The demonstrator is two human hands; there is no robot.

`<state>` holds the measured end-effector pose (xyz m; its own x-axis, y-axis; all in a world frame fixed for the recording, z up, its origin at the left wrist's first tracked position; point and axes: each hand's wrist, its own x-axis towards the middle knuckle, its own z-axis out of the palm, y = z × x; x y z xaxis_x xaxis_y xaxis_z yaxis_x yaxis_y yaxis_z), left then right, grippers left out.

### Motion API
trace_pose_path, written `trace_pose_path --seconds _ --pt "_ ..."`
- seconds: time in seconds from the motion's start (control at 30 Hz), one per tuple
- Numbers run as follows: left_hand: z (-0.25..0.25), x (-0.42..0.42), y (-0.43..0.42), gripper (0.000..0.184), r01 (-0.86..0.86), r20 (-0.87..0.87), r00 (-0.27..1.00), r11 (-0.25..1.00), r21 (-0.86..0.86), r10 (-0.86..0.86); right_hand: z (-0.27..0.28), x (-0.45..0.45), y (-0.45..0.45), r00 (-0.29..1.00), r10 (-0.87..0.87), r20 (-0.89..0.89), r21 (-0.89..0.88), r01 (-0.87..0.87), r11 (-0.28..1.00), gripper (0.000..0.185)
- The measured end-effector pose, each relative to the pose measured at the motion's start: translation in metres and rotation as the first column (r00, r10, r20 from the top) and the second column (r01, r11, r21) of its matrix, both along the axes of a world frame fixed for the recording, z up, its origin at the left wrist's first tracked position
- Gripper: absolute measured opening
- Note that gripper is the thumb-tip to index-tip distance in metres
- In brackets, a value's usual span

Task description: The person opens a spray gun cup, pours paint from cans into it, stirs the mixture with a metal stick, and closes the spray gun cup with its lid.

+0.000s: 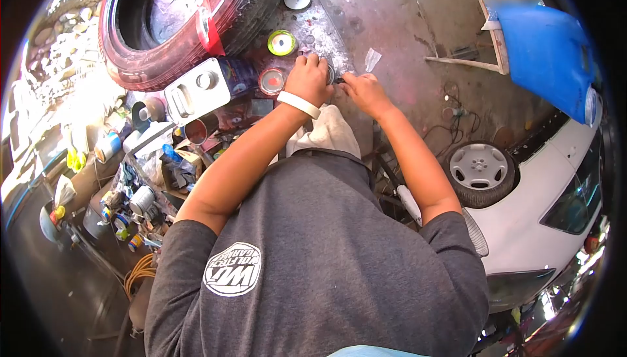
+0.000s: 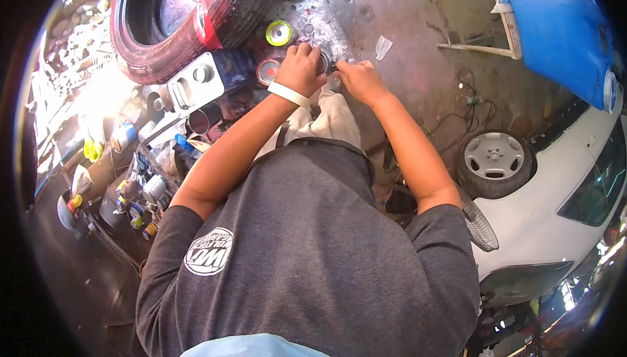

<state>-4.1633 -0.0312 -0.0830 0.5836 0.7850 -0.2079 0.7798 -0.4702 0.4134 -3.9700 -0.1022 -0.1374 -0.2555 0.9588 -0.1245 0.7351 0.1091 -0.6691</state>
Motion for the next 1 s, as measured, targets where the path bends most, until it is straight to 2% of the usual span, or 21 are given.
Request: trace_pose_path --seconds 0.1,0.2,0.23,0.27,0.33,0.37,0.47,0.5,0.6,0.63,0.73,0.77,0.87,0.97,1.0 --pt "0.003 0.004 0.000 0.059 0.004 -0.027 1.000 1.000 0.012 -0.003 0.021 0.005 0.005 0.999 -0.031 -0.008 -0.189 0.029 0.982 0.020" --pt "-0.002 0.003 -0.003 0.061 0.005 0.023 1.000 1.000 0.003 -0.005 0.051 0.029 0.032 0.978 -0.177 0.108 -0.093 0.187 0.978 0.021" --pt "-0.006 0.002 -0.007 0.066 -0.012 0.018 1.000 0.999 0.039 0.012 0.078 0.034 0.050 0.957 -0.283 0.068 -0.108 0.289 0.951 0.022" --pt "-0.005 0.001 -0.011 0.064 -0.058 0.049 0.997 0.993 0.098 0.054 0.101 0.038 0.066 0.922 -0.385 0.030 -0.127 0.386 0.914 0.023" --pt "0.003 0.001 -0.019 0.058 -0.157 0.118 0.984 0.964 0.214 0.134 0.100 0.045 0.097 0.835 -0.456 -0.308 -0.016 0.475 0.880 0.026" --pt "0.009 0.001 -0.020 0.064 -0.204 0.054 0.979 0.969 0.135 0.199 0.100 0.046 0.114 0.755 -0.455 -0.472 0.021 0.525 0.851 0.027" --pt "0.011 -0.004 -0.010 0.065 -0.183 -0.046 0.983 0.981 -0.066 0.180 0.115 0.042 0.137 0.867 -0.391 -0.310 -0.082 0.386 0.919 0.026" --pt "0.006 -0.005 -0.005 0.067 -0.072 -0.087 0.994 0.994 -0.078 0.065 0.122 0.035 0.135 0.915 -0.369 -0.162 -0.206 0.334 0.920 0.028" --pt "-0.026 -0.012 -0.007 0.064 0.158 0.008 0.985 0.933 0.324 -0.170 0.093 0.021 0.115 0.955 -0.292 -0.056 -0.452 0.237 0.860 0.027" --pt "-0.029 -0.012 -0.011 0.067 0.101 0.000 0.994 0.901 0.423 -0.111 0.081 0.019 0.105 0.951 -0.303 -0.062 -0.503 0.232 0.833 0.027" --pt "0.014 -0.002 -0.016 0.069 -0.173 -0.005 0.985 0.983 0.060 0.174 0.060 0.010 0.073 0.948 -0.312 -0.065 -0.616 0.207 0.760 0.027" --pt "0.020 0.001 -0.013 0.080 -0.181 -0.076 0.980 0.983 0.019 0.182 0.059 0.006 0.066 0.953 -0.299 -0.056 -0.627 0.199 0.753 0.027" --pt "0.012 0.004 -0.008 0.078 -0.136 -0.180 0.976 0.988 -0.070 0.122 0.062 -0.004 0.054 0.952 -0.301 -0.051 -0.643 0.199 0.740 0.026" --pt "-0.019 -0.003 -0.007 0.073 0.079 -0.129 0.990 0.990 0.118 -0.064 0.062 -0.010 0.048 0.954 -0.299 -0.025 -0.650 0.212 0.730 0.025" --pt "-0.018 -0.003 -0.008 0.071 0.056 -0.120 0.992 0.983 0.175 -0.035 0.063 -0.011 0.048 0.959 -0.285 -0.011 -0.645 0.211 0.735 0.024"
